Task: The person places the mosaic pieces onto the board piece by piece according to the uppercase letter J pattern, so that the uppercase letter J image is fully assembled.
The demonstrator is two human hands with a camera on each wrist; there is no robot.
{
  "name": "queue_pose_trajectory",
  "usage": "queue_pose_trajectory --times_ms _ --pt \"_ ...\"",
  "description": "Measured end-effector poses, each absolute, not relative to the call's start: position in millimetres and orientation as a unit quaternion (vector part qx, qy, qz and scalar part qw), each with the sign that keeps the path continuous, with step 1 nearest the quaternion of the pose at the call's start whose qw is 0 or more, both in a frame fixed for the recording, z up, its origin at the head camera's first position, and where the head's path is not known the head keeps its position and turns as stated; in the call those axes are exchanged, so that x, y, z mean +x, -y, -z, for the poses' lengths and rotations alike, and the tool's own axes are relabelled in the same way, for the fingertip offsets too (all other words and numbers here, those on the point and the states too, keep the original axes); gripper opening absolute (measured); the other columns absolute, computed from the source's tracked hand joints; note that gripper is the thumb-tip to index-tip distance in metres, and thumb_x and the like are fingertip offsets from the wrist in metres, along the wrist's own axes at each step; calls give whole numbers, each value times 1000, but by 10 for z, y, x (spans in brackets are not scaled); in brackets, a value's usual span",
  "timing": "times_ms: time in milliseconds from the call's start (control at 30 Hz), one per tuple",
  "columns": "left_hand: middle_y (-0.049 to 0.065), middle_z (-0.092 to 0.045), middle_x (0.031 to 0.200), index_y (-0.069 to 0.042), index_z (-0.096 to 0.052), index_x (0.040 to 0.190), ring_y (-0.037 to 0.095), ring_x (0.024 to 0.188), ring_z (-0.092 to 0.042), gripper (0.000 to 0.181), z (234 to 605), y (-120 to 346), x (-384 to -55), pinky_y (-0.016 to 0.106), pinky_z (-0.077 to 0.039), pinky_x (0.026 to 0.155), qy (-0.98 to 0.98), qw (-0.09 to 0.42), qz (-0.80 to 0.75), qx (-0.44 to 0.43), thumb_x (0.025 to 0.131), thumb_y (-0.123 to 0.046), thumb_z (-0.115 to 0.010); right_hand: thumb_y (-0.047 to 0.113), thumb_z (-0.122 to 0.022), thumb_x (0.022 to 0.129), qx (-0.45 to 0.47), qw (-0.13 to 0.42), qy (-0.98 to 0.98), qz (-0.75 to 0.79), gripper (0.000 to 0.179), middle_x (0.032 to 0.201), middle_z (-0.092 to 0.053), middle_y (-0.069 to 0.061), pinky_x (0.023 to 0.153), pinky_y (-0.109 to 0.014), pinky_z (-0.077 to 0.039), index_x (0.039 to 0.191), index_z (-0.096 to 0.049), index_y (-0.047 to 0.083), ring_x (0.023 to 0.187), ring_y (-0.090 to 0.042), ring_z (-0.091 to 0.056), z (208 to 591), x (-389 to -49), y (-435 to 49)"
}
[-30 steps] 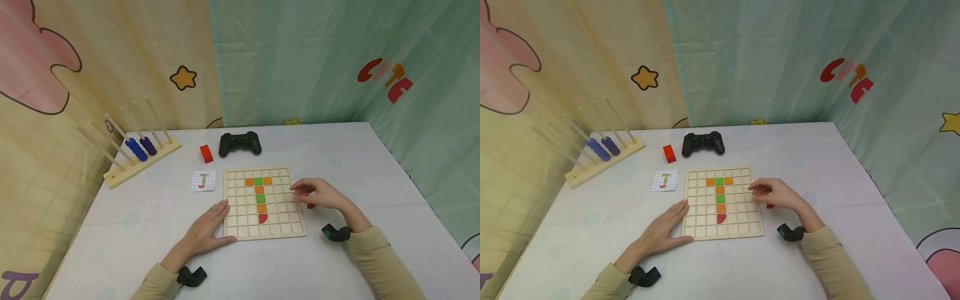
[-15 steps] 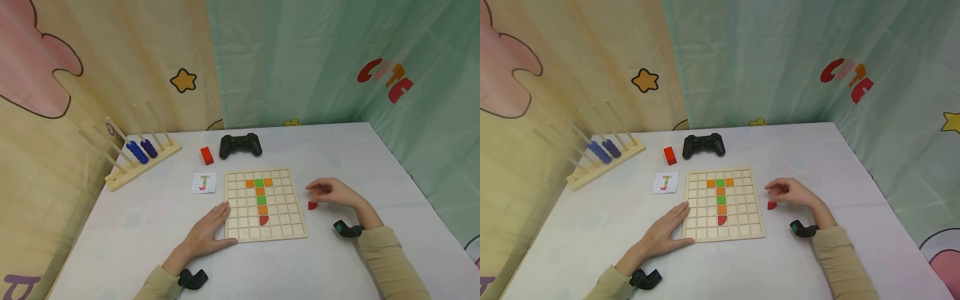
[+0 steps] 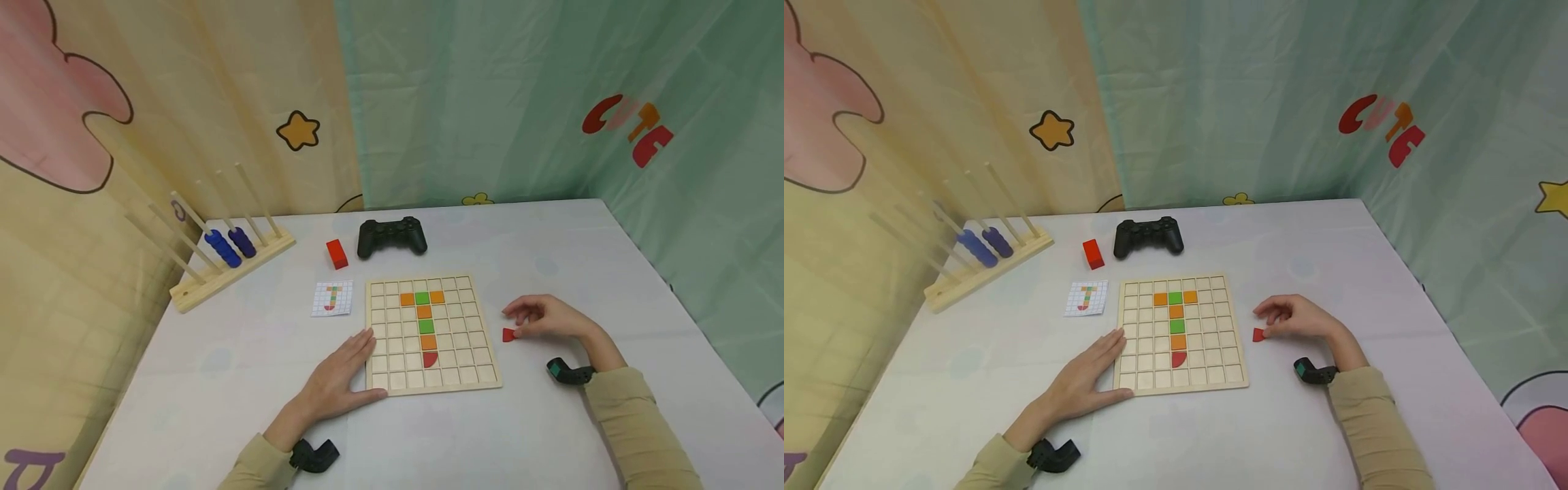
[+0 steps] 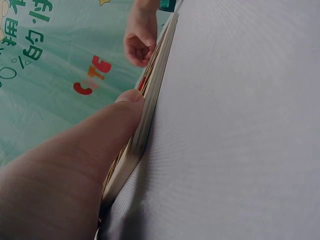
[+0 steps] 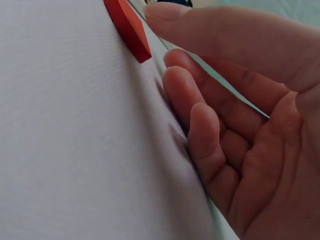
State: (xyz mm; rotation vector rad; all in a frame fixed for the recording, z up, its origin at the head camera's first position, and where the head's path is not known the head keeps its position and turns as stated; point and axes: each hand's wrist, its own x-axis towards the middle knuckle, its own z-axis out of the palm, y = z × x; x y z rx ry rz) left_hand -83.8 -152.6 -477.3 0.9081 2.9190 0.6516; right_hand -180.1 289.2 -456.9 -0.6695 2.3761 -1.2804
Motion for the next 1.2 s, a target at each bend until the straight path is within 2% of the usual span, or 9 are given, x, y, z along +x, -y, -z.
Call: queue_pose_trajectory --times_ms 333,600,1000,1200 --pt "3 -22 155 -6 -32 146 15 141 -17 92 4777 1528 -840 34 -24 112 -933 12 -210 292 82 -69 -51 15 -79 76 -251 182 -854 417 33 84 -59 -6 55 -22 -44 105 -68 5 66 -12 -49 4519 -1747 -2803" --pt "5 -25 153 -4 -35 145 19 140 -22 91 4772 1525 -847 38 -29 110 -930 -6 -210 300 82 -67 -53 15 -78 76 -241 180 -859 414 23 79 -60 -2 56 -23 -45 97 -71 8 65 -12 -51 4517 -1752 -2788" --pt "6 -25 153 -3 -35 144 20 140 -22 91 4777 1529 -842 38 -28 110 -929 -4 -213 302 82 -66 -54 6 -75 77 -264 199 -852 406 19 78 -57 -2 58 -23 -44 93 -65 4 68 -12 -49 4430 -1723 -2712" --pt "4 -24 154 -5 -34 145 16 141 -19 91 4770 1527 -843 36 -27 111 -932 4 -212 295 82 -68 -52 7 -76 77 -252 205 -857 401 16 73 -57 0 57 -23 -45 87 -63 8 64 -11 -50 4406 -1750 -2670"
